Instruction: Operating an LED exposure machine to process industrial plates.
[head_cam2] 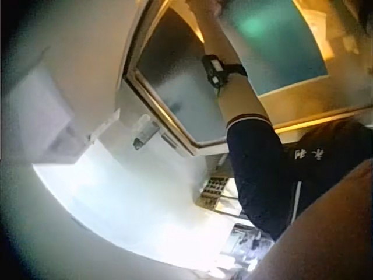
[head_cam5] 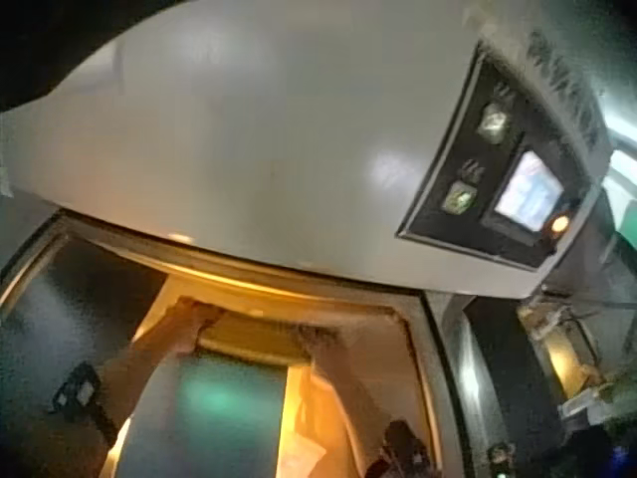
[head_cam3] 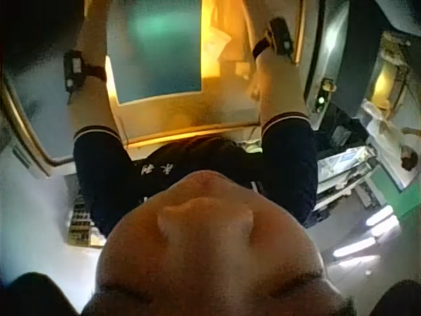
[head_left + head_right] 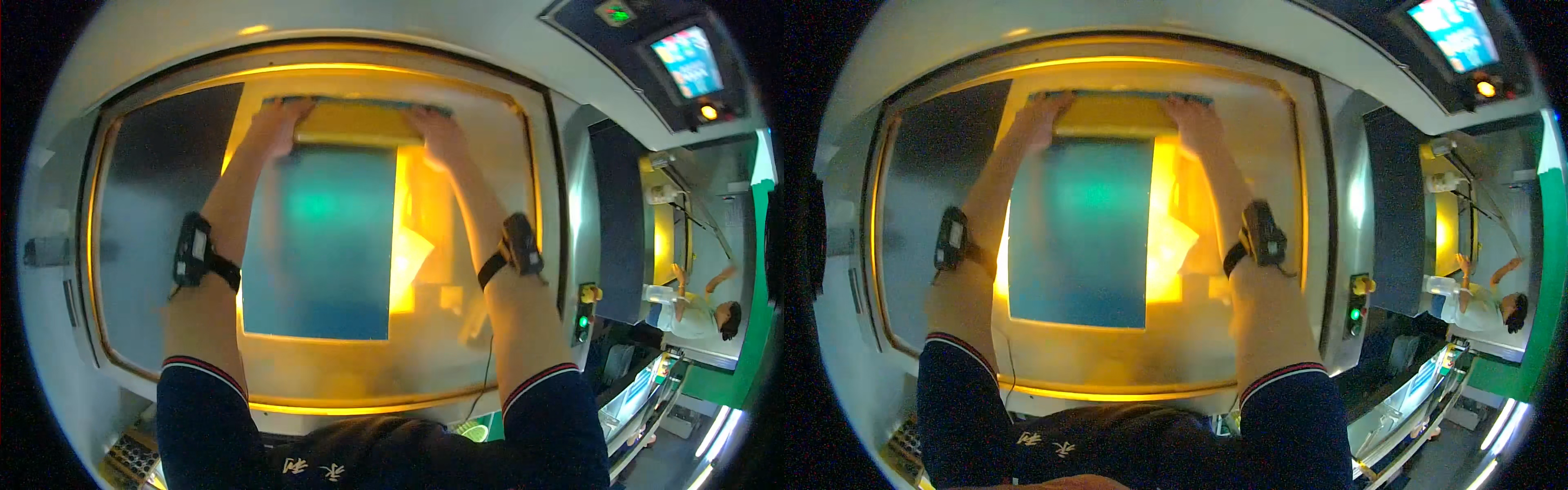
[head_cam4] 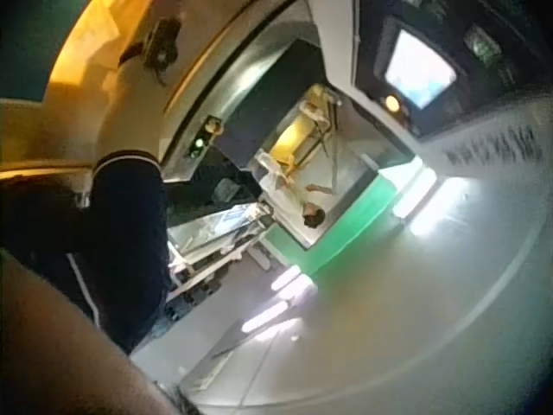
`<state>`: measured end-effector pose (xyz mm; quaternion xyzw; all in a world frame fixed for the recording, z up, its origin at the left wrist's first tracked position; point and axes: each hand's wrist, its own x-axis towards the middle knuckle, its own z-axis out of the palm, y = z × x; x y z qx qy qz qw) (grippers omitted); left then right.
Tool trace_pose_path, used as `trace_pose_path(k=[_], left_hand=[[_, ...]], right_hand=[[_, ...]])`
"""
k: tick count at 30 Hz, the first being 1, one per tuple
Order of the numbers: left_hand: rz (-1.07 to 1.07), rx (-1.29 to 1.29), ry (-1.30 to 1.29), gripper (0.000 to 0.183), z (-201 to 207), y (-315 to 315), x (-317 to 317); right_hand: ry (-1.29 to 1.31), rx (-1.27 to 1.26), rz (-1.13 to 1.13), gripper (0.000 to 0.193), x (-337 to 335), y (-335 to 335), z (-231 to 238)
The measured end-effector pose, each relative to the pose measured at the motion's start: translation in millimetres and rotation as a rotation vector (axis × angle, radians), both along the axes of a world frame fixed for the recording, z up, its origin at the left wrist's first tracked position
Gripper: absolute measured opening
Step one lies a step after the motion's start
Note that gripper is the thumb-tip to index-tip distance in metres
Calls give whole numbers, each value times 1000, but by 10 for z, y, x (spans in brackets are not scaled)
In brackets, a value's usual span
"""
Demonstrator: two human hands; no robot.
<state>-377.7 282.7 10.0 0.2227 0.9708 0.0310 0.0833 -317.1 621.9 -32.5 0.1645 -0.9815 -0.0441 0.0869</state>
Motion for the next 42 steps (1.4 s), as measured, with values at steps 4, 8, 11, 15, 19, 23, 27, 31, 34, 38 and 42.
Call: trace_pose_path(k=[4, 8, 11, 15, 19, 23, 27, 31, 34, 38, 42], left_hand=[[-39, 204, -80, 48, 39, -698, 1530], [-445, -81, -115, 61, 280, -1111, 3923], [-239, -150, -428, 81, 719, -1191, 4814], [-170, -101, -306, 86, 422, -1239, 4885], [-22, -214, -606, 79, 709, -615, 5070], [-46, -36, -310, 76, 277, -667, 5501], [1, -43, -318, 77, 397, -665, 5618], [-84, -73, -265, 79, 473, -749, 5676], [-132, -65, -257, 81, 529, -708, 5630], [-117, -49, -257, 83, 386, -974, 5574], [-68, -30, -299, 83, 579, -963, 5454]], right_hand=[[-267, -131, 83, 56, 1609, -536, 154], [-725, -308, 133, 47, 4165, -684, 470], [-513, -241, 95, 57, 5103, -1056, 799], [-668, -473, 237, 79, 4879, -760, 747], [-639, -1472, -157, 80, 4919, 923, 339], [-42, -225, -1082, 99, 5477, 1805, 682], [-69, -303, -1195, 109, 5595, 1823, 598], [-108, -326, -1246, 108, 5568, 1833, 791], [-175, -390, -1234, 104, 5597, 1940, 892], [-42, -422, -1085, 104, 5577, 1921, 673], [66, -309, -1064, 101, 5671, 1889, 479]])
